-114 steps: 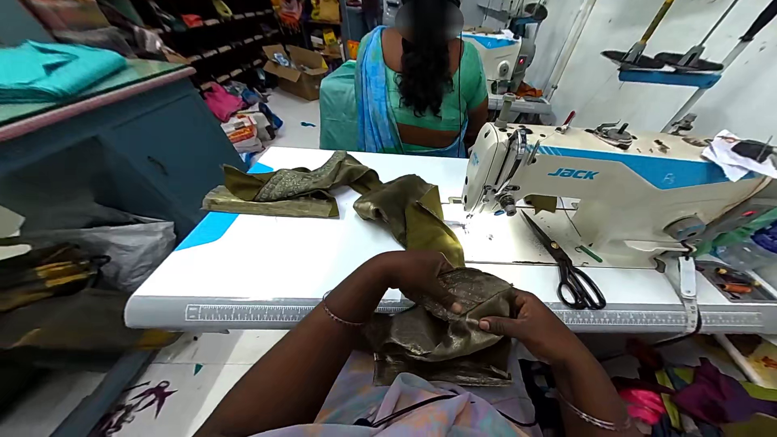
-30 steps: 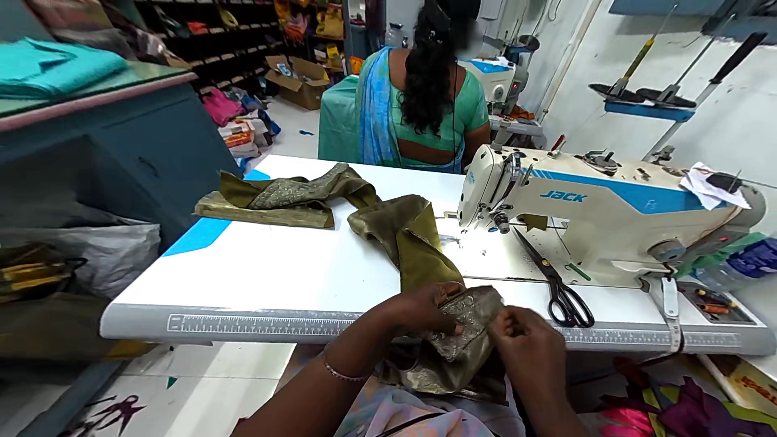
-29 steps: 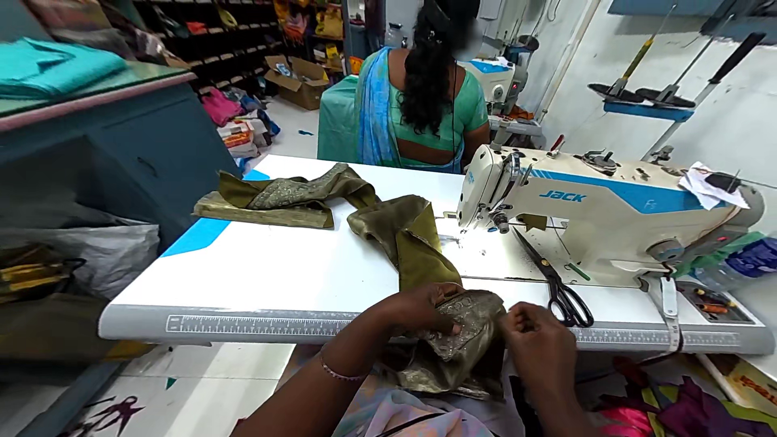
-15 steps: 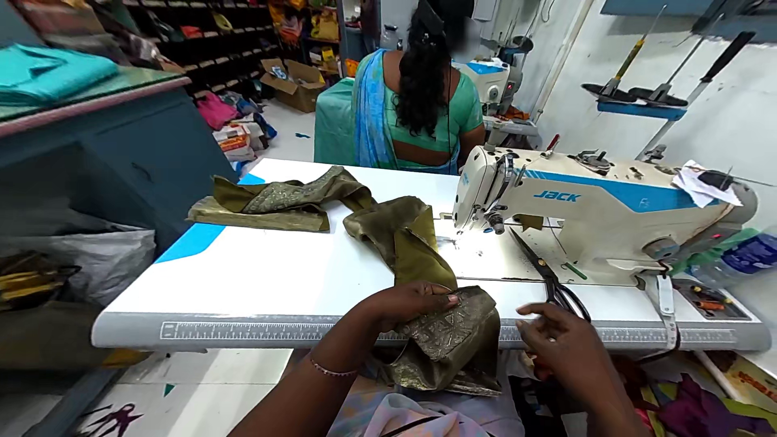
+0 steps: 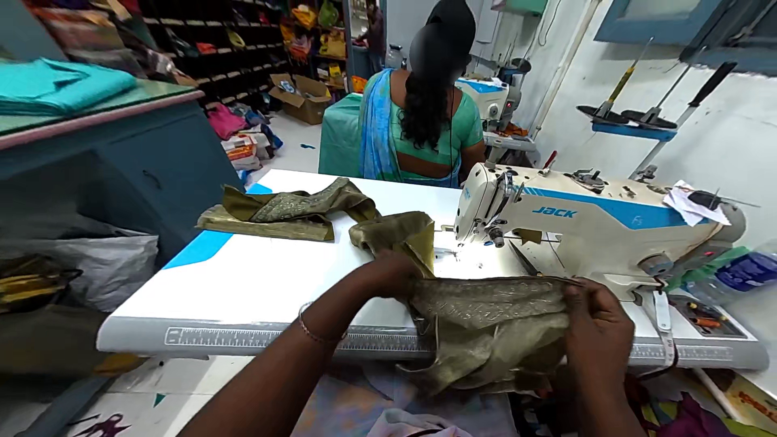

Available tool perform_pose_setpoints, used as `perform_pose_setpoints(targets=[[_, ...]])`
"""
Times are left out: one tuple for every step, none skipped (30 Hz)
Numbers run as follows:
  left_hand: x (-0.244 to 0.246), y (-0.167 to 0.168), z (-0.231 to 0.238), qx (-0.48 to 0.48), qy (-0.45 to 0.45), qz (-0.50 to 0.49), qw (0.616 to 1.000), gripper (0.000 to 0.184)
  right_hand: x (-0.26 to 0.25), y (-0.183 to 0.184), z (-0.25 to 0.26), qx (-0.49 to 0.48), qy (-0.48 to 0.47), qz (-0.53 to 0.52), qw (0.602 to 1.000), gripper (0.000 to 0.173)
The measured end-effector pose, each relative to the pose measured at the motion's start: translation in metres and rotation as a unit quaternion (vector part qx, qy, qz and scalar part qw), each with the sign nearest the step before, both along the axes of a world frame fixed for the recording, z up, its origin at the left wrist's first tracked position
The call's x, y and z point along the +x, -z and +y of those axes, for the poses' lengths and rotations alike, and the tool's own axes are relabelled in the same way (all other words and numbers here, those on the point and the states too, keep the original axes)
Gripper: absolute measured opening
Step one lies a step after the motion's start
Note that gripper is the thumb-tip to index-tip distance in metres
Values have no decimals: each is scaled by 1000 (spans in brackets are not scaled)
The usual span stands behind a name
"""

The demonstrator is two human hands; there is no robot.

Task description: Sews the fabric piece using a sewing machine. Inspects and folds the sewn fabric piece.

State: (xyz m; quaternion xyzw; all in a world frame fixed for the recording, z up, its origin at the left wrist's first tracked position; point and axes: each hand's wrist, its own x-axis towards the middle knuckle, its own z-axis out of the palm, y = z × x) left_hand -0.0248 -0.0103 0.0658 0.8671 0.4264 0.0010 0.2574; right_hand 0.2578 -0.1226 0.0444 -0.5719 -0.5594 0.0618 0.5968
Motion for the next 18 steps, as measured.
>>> perform_pose_setpoints(targets=[[-4, -1, 9, 42, -18, -12, 999, 26, 6, -1, -2, 10, 10, -3, 1000, 22], [-7, -2, 15, 96, -38, -41, 994, 24, 12, 0, -5, 22, 11, -6, 1000, 21], [-8, -4, 16, 168, -59, -80, 981, 21, 17, 2, -9, 39, 0, -7, 999, 20], [-7, -6, 14, 254, -75, -132, 955, 17, 23, 5, -14, 61, -16, -8, 998, 17], [-6, -5, 13, 355, -80, -193, 911, 12, 26, 7, -21, 89, -36, -8, 995, 14], [-5, -2, 13, 441, -78, -233, 863, 8, 30, 10, -30, 109, -59, -8, 992, 12], [-5, 1, 11, 498, -75, -252, 826, 5, 35, 13, -38, 115, -85, -10, 990, 14], [-7, 5, 9, 532, -77, -253, 804, 5, 39, 14, -47, 102, -109, -10, 989, 14], [-10, 9, 6, 547, -84, -245, 796, 9, 44, 17, -56, 75, -129, -4, 989, 13], [-15, 13, 4, 544, -93, -238, 799, 14, 50, 19, -64, 35, -145, 2, 989, 12], [-18, 15, 2, 530, -101, -234, 809, 17, 57, 20, -70, -17, -157, -2, 987, 10], [-20, 15, -1, 511, -105, -231, 821, 18, 62, 18, -73, -68, -162, -19, 984, 7], [-20, 12, -3, 500, -102, -224, 830, 18, 65, 14, -73, -112, -160, -52, 979, 9], [-17, 8, -3, 498, -94, -213, 835, 17, 64, 8, -69, -135, -162, -90, 973, 18], [-11, 3, -3, 505, -81, -204, 835, 17, 59, 2, -63, -129, -166, -123, 970, 27], [-3, -2, -4, 511, -65, -201, 833, 18, 48, -5, -56, -107, -167, -140, 970, 36], [8, -8, -5, 519, -48, -197, 830, 18, 32, -11, -47, -89, -168, -139, 972, 45], [18, -13, -7, 527, -31, -194, 827, 17, 13, -14, -36, -87, -167, -132, 973, 55]])
